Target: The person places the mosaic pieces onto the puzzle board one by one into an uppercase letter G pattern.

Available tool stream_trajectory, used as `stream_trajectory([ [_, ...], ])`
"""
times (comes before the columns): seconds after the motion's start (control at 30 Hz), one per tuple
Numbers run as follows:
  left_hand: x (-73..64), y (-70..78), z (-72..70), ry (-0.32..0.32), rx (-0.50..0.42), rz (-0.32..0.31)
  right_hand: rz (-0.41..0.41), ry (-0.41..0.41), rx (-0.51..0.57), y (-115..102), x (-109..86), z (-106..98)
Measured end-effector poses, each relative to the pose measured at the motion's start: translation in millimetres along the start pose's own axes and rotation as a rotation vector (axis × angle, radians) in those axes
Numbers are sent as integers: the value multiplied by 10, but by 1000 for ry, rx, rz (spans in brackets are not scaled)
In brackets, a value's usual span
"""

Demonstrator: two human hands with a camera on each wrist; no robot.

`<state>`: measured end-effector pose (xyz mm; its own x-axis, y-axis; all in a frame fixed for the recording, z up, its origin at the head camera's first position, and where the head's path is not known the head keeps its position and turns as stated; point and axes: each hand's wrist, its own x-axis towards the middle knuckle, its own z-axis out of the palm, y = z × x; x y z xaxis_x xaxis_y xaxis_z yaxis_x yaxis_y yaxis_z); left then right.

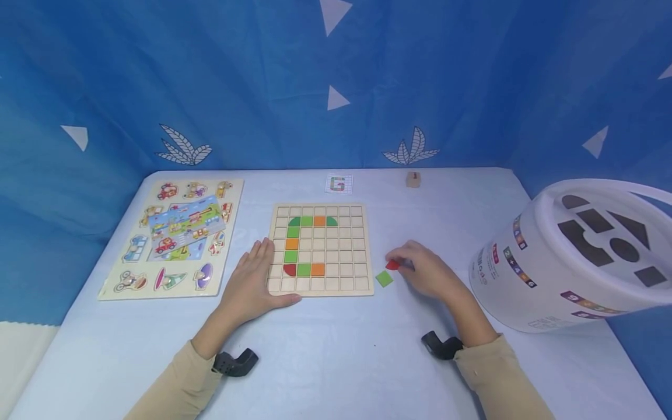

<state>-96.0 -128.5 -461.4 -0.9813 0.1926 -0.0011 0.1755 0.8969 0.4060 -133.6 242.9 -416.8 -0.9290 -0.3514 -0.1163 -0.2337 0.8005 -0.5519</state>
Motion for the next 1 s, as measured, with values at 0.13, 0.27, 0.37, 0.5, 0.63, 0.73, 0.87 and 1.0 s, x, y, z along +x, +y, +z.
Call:
stream_trajectory([
  [0.13, 5, -2, -6, -1, -2, 0, 41, 29, -26, -18, 16, 6],
  [0.27, 8, -3, -9, 0, 4, 0, 52, 56, -39, -12, 23, 13],
  [0.37, 8, -2, -9, -1, 2, 0, 62, 55, -44, 3, 37, 23],
  [0.5, 7, 1, -4, -4, 1, 0, 81, 48, -43, 3, 54, 32],
  [0.63, 9, -6, 11, -2, 2, 1, 88, 48, -43, -9, 68, 38],
  [0.73, 9, -11, 17, 2, 3, 1, 88, 48, -38, -14, 91, 48],
  [0.87, 6, -14, 17, 3, 9, 1, 82, 45, -6, -21, 125, 57],
  [1.0, -1, -8, 11, 3, 7, 0, 73, 36, 36, -24, 141, 43],
])
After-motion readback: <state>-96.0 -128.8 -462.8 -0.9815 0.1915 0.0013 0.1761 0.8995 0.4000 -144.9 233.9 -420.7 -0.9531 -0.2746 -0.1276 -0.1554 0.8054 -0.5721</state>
